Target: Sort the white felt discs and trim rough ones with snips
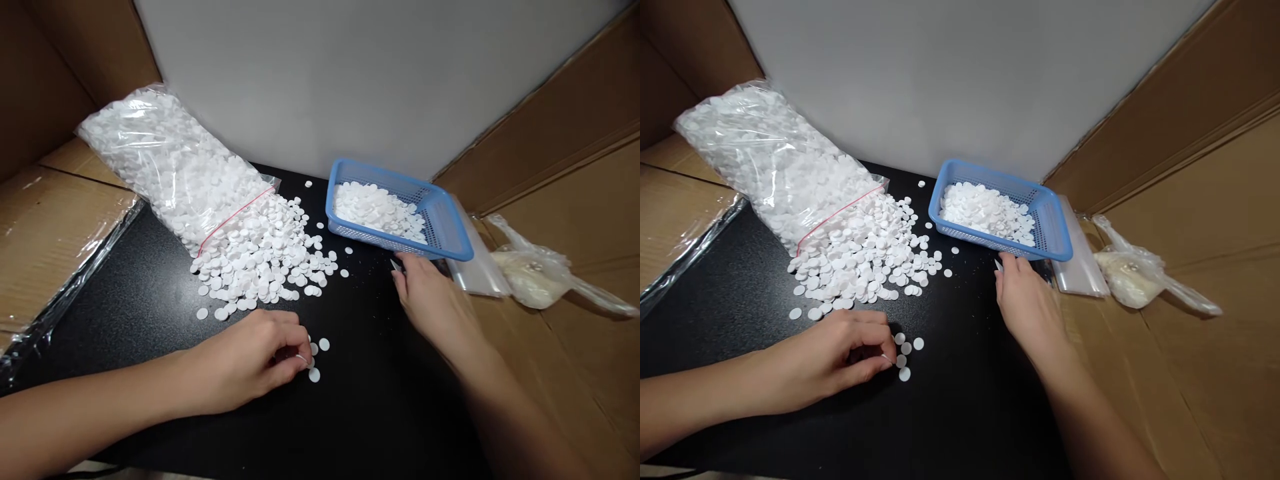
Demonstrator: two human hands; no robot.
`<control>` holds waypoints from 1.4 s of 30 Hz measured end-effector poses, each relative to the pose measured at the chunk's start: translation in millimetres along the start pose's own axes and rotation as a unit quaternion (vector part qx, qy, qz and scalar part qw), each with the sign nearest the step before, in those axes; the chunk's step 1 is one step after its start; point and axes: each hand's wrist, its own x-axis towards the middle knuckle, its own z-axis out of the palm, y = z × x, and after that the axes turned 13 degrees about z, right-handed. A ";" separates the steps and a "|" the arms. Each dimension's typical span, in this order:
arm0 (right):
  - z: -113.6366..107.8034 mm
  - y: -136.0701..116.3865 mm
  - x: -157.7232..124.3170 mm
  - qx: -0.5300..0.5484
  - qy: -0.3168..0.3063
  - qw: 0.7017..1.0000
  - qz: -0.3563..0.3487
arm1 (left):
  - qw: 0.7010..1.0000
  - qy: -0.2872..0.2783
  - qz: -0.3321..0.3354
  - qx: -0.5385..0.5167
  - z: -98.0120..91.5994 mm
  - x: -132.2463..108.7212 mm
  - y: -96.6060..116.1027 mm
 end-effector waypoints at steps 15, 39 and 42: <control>-4.8 -19.4 -11.9 0.198 0.117 0.956 -0.182 | 0.998 -0.005 0.026 0.059 11.5 -3.2 -13.7; -18.7 -34.6 -33.6 0.280 0.088 0.916 -0.273 | 0.881 0.250 -0.092 -0.390 2.9 10.3 -20.6; -1.5 -2.0 -9.7 0.104 0.137 0.978 -0.122 | 0.853 0.254 -0.113 -0.442 4.0 10.5 -19.9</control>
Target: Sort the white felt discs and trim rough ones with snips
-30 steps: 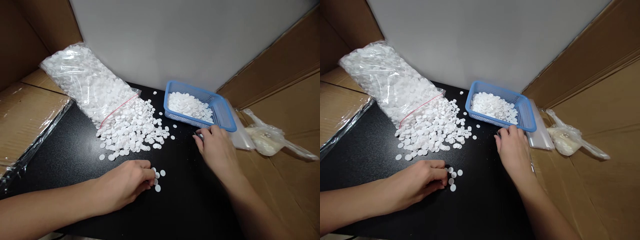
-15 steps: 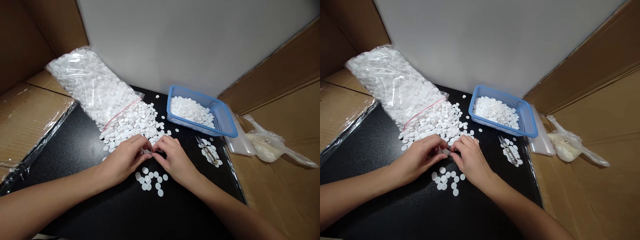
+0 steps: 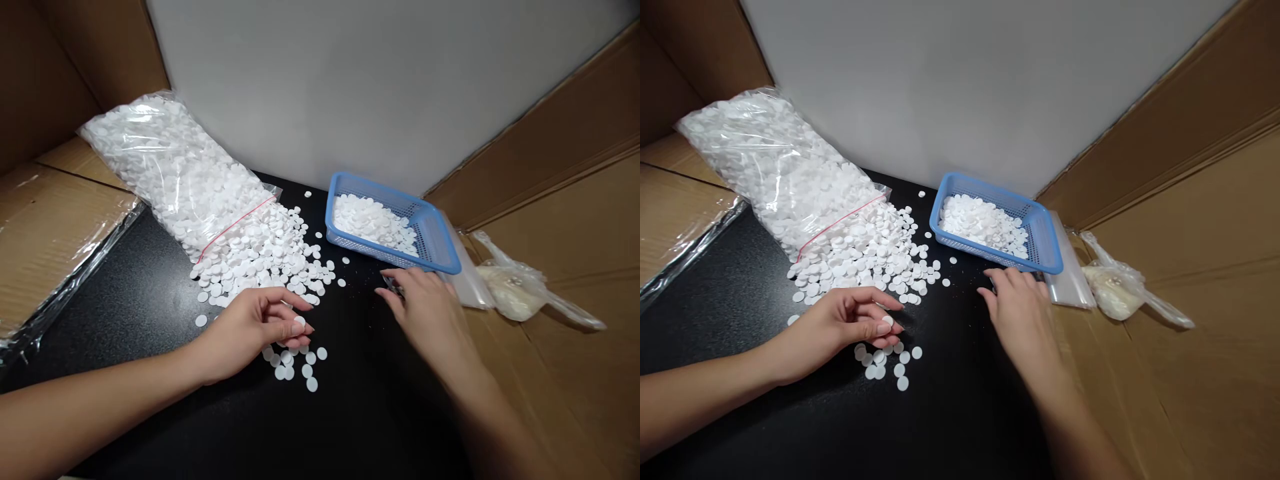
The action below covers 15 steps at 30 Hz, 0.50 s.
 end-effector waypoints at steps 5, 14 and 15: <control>20.6 31.9 6.4 -0.040 -0.042 0.996 0.068 | 0.997 0.010 -0.053 -0.054 0.2 -1.6 -2.8; 25.9 38.6 4.5 -0.050 -0.070 0.993 0.082 | 0.990 0.034 -0.093 -0.096 4.1 -1.3 2.0; 26.1 38.3 4.2 -0.062 -0.066 0.993 0.077 | 0.990 0.034 -0.094 -0.098 4.5 -1.3 2.0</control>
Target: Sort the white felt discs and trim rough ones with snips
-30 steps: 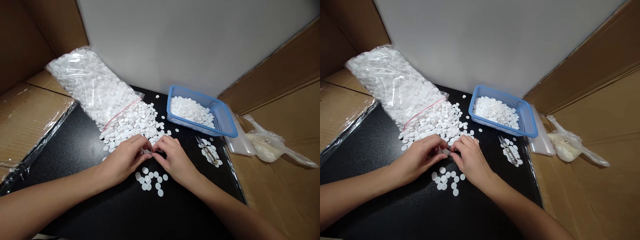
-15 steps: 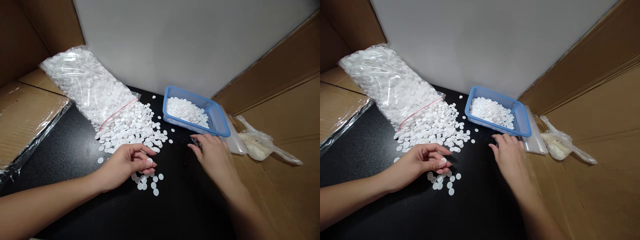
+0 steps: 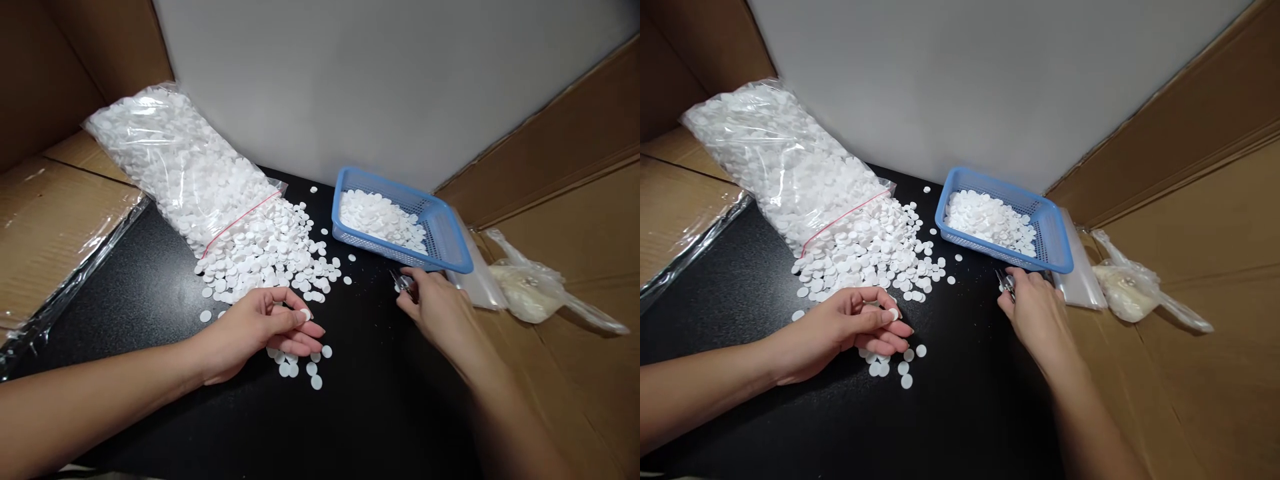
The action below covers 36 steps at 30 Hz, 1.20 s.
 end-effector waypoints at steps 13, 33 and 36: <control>-56.0 -40.3 -19.9 0.294 -0.068 0.952 0.043 | 0.999 -0.014 0.019 0.030 -0.1 0.1 1.0; -59.3 -95.4 -53.9 0.481 -0.228 0.846 -0.044 | 0.996 -0.055 0.023 0.063 9.4 -6.7 2.8; -58.9 -76.1 -40.2 0.389 -0.133 0.911 -0.035 | 0.997 -0.048 0.024 0.058 7.3 -6.4 3.6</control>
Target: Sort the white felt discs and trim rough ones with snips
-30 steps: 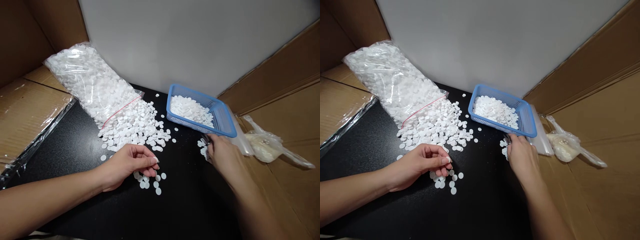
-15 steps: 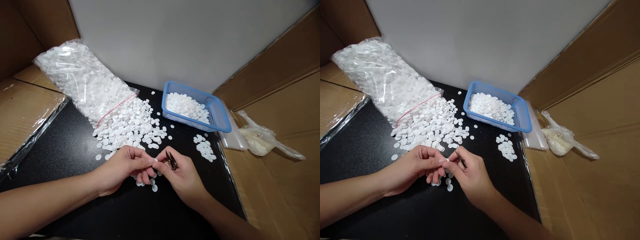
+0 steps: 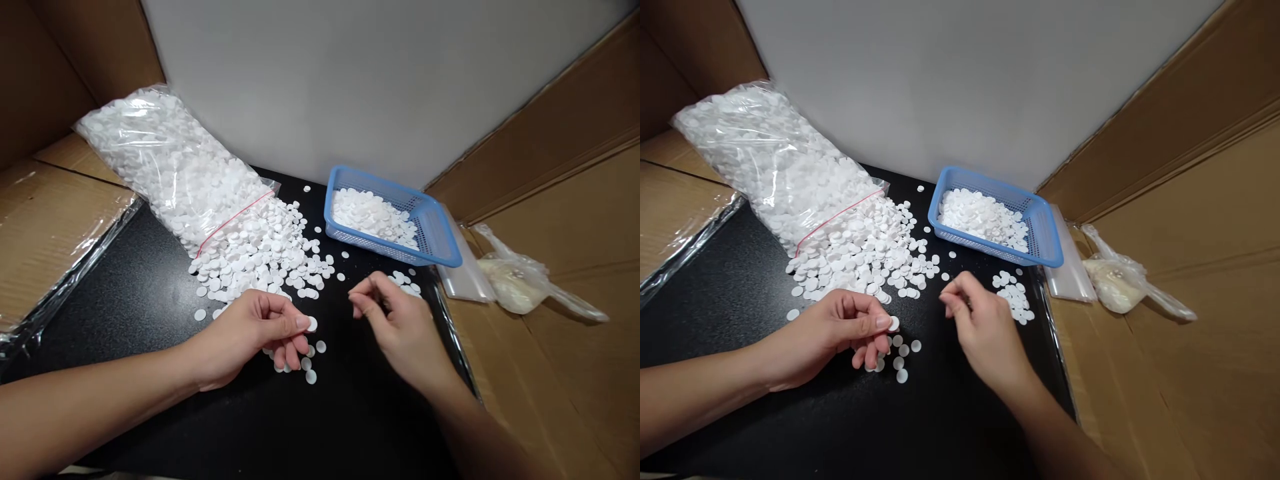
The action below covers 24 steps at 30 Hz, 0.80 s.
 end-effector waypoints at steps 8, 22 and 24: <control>-24.9 27.0 12.4 -0.155 0.073 0.984 -0.039 | 0.999 0.009 0.026 0.016 -3.3 3.1 -2.2; 14.5 -26.3 -17.0 0.208 -0.190 0.950 0.132 | 0.999 -0.029 0.004 0.013 -1.8 5.9 -2.4; 15.8 -24.4 -15.5 0.245 -0.206 0.934 0.159 | 1.000 -0.030 0.005 0.001 -1.6 5.4 -3.1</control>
